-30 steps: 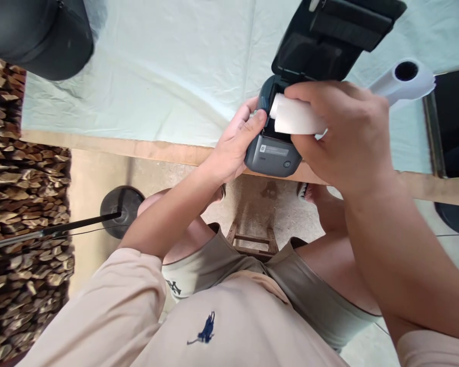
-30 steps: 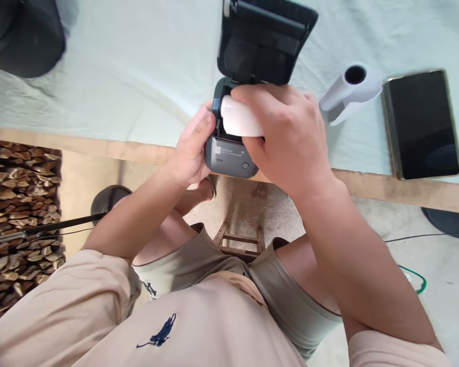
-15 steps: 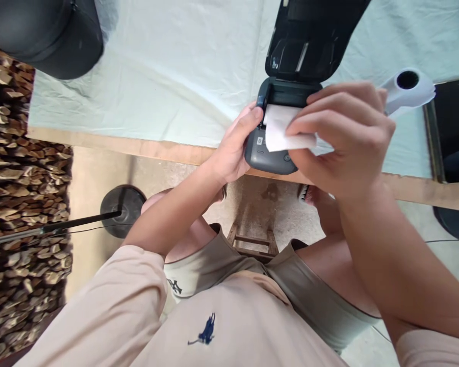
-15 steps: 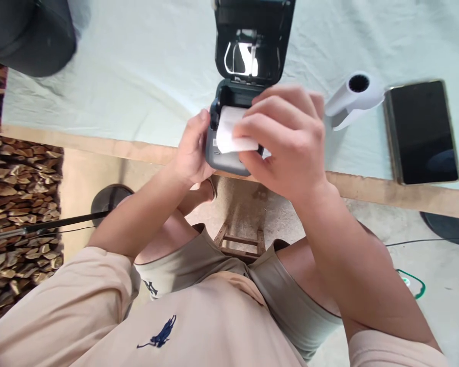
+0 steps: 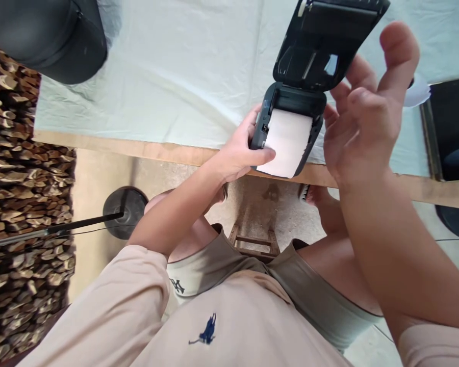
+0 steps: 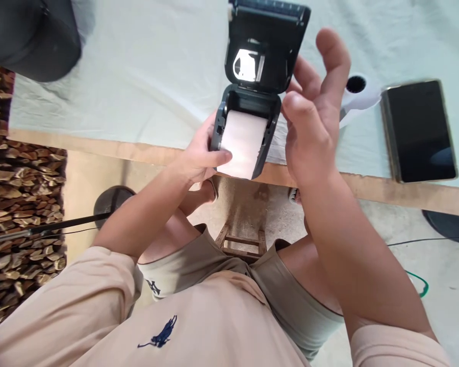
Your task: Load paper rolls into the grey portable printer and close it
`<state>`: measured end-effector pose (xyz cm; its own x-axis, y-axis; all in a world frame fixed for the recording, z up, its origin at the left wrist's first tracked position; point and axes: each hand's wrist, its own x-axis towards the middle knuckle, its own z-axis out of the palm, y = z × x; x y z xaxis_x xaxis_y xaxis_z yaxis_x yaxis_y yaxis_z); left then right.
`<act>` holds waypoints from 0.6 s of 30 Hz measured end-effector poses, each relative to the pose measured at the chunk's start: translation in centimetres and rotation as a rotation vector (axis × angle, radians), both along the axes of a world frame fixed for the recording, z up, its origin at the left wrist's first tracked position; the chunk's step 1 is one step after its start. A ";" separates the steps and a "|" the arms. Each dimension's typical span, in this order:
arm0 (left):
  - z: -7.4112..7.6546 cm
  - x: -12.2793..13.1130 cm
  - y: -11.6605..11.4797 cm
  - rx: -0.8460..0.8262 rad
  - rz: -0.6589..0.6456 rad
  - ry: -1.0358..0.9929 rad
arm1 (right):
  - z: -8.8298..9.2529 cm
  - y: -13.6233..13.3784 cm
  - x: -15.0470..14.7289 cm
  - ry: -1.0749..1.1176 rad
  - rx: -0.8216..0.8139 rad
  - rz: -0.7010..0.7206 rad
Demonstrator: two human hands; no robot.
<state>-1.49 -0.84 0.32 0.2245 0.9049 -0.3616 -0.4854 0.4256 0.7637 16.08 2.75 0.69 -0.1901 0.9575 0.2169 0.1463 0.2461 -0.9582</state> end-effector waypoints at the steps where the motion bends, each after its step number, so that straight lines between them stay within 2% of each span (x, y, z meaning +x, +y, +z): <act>1: -0.1 -0.1 0.0 -0.003 -0.002 -0.002 | 0.0 0.2 0.0 0.116 -0.043 0.017; 3: -0.3 -0.2 0.0 -0.010 0.011 -0.004 | -0.3 0.6 0.2 0.257 -0.074 -0.033; 6: -0.5 -0.3 0.1 0.026 -0.011 0.015 | -1.4 0.9 0.4 0.255 -0.114 -0.082; 10: -0.6 -0.4 0.1 0.075 -0.056 0.013 | -2.4 0.5 -0.3 0.155 -0.184 0.050; 15: -0.7 -0.1 0.0 0.161 0.016 -0.104 | -1.7 -0.9 -1.5 0.183 -0.225 0.232; 18: -0.5 0.1 -0.1 0.144 0.005 -0.063 | -1.4 -1.4 -1.7 0.227 -0.241 0.259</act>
<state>-1.43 -0.90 -0.22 0.2382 0.9474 -0.2137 -0.5360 0.3117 0.7845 14.40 1.36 -0.68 -0.4040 0.9130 0.0569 -0.1129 0.0120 -0.9935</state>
